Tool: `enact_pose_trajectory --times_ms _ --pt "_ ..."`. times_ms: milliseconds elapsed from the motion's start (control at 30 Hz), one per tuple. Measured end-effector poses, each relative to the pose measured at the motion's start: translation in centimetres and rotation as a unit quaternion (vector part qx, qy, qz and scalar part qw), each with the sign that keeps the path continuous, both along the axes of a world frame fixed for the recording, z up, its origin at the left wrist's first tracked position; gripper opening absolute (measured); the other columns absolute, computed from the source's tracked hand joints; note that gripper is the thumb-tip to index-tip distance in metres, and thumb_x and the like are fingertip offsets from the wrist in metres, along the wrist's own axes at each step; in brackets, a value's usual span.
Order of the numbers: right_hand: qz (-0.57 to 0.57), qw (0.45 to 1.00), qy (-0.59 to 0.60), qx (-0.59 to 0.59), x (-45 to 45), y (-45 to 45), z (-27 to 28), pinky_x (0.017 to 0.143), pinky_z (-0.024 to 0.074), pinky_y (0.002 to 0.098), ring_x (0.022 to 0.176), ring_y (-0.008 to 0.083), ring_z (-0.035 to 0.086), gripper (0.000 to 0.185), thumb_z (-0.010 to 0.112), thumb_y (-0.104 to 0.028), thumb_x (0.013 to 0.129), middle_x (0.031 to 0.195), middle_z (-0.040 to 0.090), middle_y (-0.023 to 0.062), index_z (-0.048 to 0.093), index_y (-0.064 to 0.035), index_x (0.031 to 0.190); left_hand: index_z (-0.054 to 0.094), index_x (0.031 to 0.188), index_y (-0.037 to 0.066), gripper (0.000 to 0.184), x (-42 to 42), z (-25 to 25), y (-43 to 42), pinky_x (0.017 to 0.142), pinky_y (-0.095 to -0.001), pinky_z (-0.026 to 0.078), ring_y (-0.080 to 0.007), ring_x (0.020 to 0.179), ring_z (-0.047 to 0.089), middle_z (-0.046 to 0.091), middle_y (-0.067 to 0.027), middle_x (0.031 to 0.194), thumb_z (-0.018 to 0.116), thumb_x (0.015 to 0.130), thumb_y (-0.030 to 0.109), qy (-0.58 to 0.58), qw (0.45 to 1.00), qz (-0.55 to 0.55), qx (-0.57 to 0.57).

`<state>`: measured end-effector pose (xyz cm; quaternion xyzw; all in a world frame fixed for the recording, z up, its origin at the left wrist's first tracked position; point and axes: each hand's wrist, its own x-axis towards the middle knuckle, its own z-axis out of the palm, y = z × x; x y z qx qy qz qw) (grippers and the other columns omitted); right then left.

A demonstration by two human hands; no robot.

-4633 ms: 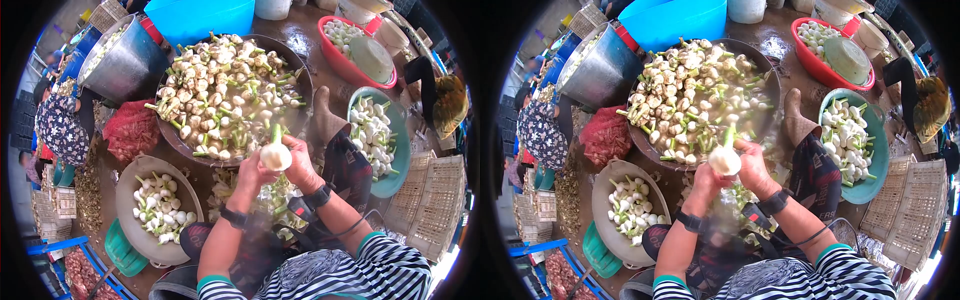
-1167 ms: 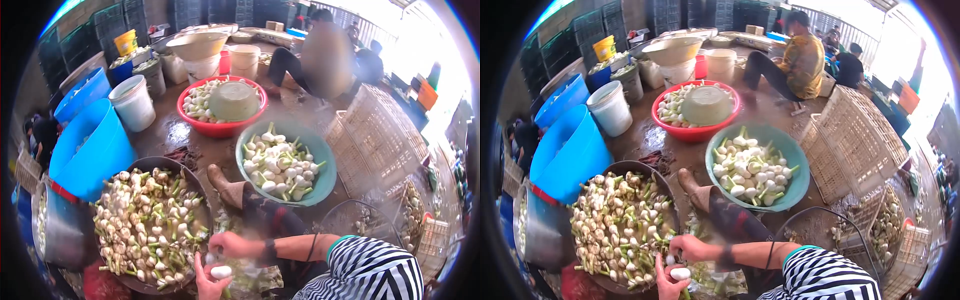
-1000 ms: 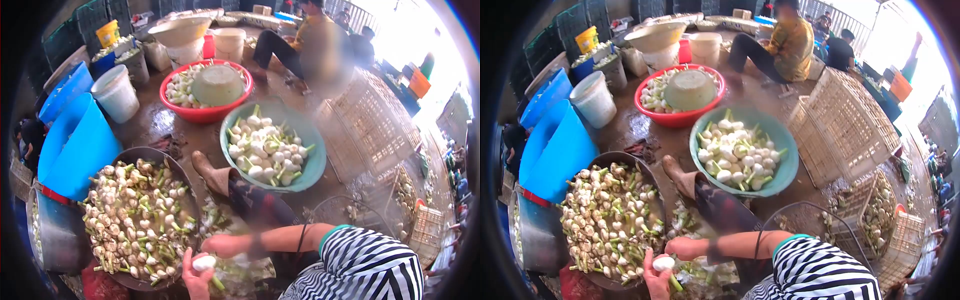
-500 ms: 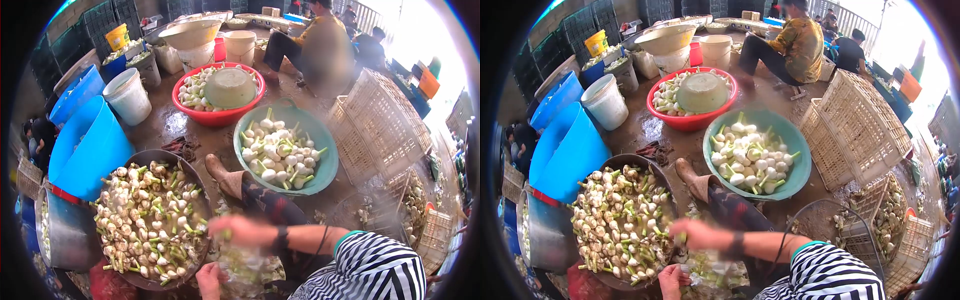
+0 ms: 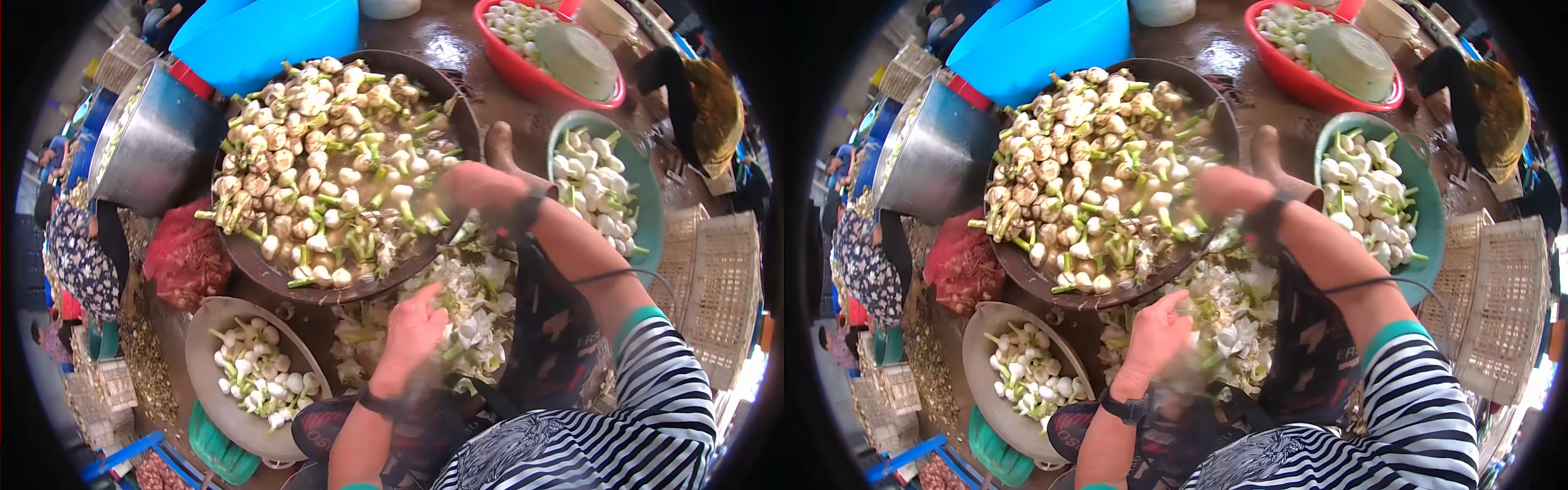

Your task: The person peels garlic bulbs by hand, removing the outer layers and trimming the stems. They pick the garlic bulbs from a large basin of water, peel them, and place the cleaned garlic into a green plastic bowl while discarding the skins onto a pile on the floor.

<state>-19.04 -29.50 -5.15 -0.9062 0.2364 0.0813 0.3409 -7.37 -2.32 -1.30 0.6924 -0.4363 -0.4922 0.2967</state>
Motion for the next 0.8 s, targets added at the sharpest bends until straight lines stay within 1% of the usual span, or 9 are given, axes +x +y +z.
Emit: enact_pose_trajectory --times_ms 33,167,300,400,500,533,633,700,800 --pt "0.021 0.999 0.009 0.029 1.4 -1.2 -3.7 0.076 0.0487 0.0415 0.089 0.0330 0.062 0.024 0.055 -0.013 0.078 0.098 0.065 0.0172 0.066 -0.0045 0.097 0.053 0.123 0.000 0.050 0.2 0.1 -0.2 0.060 -0.0249 0.047 -0.0095 0.055 0.054 0.056 -0.0037 0.057 0.060 0.074 0.010 -0.012 1.000 0.012 -0.006" --pt "-0.005 0.959 0.276 -0.069 6.4 2.9 -2.4 0.076 0.0498 0.0408 0.092 0.0320 0.062 0.027 0.055 -0.015 0.075 0.099 0.066 0.0158 0.066 -0.0054 0.098 0.052 0.122 0.000 0.052 0.3 -1.5 0.3 0.067 -0.0320 0.049 -0.0239 0.066 0.064 0.066 -0.0138 0.076 0.061 0.072 0.010 -0.027 0.993 -0.004 -0.116" --pt "-0.012 0.980 0.188 -0.064 6.3 2.7 -4.3 0.074 0.0501 0.0427 0.085 0.0360 0.063 0.024 0.056 -0.016 0.075 0.088 0.065 0.0189 0.066 -0.0037 0.093 0.047 0.125 -0.001 0.054 0.5 -0.9 0.1 0.068 -0.0420 0.048 -0.0374 0.073 0.061 0.063 -0.0190 0.079 0.059 0.075 0.014 -0.045 0.996 -0.058 -0.043" --pt "-0.003 0.984 0.146 -0.105 4.8 1.7 -1.9 0.075 0.0495 0.0384 0.084 0.0337 0.063 0.024 0.057 -0.010 0.073 0.085 0.065 0.0196 0.067 -0.0047 0.094 0.044 0.128 -0.001 0.058 0.8 -1.8 0.2 0.069 -0.0434 0.047 -0.0392 0.071 0.060 0.062 -0.0210 0.077 0.060 0.075 0.014 -0.013 0.998 -0.064 -0.011" --pt "-0.071 0.997 0.016 -0.028 1.9 2.5 1.5 0.076 0.0482 0.0327 0.084 0.0243 0.063 0.029 0.056 -0.009 0.073 0.085 0.066 0.0157 0.066 -0.0027 0.100 0.039 0.132 0.000 0.065 0.8 -0.7 0.1 0.070 -0.0432 0.049 -0.0354 0.081 0.062 0.062 -0.0217 0.090 0.063 0.073 0.009 -0.028 0.988 0.068 -0.138" --pt "-0.103 0.994 -0.036 0.015 1.0 3.5 3.9 0.076 0.0477 0.0312 0.084 0.0211 0.063 0.031 0.056 -0.009 0.073 0.086 0.067 0.0138 0.066 -0.0018 0.102 0.038 0.135 0.002 0.068 0.8 -0.4 -0.4 0.071 -0.0335 0.052 -0.0210 0.099 0.060 0.056 -0.0170 0.115 0.065 0.072 0.001 -0.032 0.985 0.099 -0.137" --pt "-0.066 0.978 -0.149 0.129 -0.5 7.3 8.7 0.074 0.0471 0.0300 0.080 0.0180 0.060 0.022 0.056 -0.008 0.080 0.089 0.066 0.0115 0.066 -0.0008 0.098 0.035 0.138 0.005 0.076 0.4 0.0 -1.0 0.076 -0.0307 0.051 -0.0193 0.106 0.055 0.050 -0.0137 0.120 0.068 0.070 0.000 0.078 0.945 0.239 -0.209" --pt "-0.050 0.963 -0.144 0.222 -0.9 9.0 11.0 0.078 0.0466 0.0305 0.088 0.0163 0.058 0.025 0.056 -0.011 0.083 0.097 0.065 0.0104 0.064 -0.0002 0.104 0.040 0.132 0.004 0.073 1.0 -0.9 -1.2 0.079 -0.0287 0.049 -0.0178 0.098 0.057 0.054 -0.0122 0.110 0.073 0.067 0.003 0.040 0.946 0.199 -0.252" --pt "-0.111 0.931 -0.244 0.247 -1.3 11.9 11.2 0.082 0.0449 0.0284 0.094 0.0151 0.057 0.041 0.058 -0.024 0.086 0.105 0.063 0.0089 0.056 0.0020 0.117 0.049 0.117 0.002 0.058 1.1 -0.3 -0.9 0.079 -0.0309 0.048 -0.0200 0.087 0.060 0.059 -0.0109 0.097 0.075 0.065 0.007 0.175 0.949 0.158 -0.209"
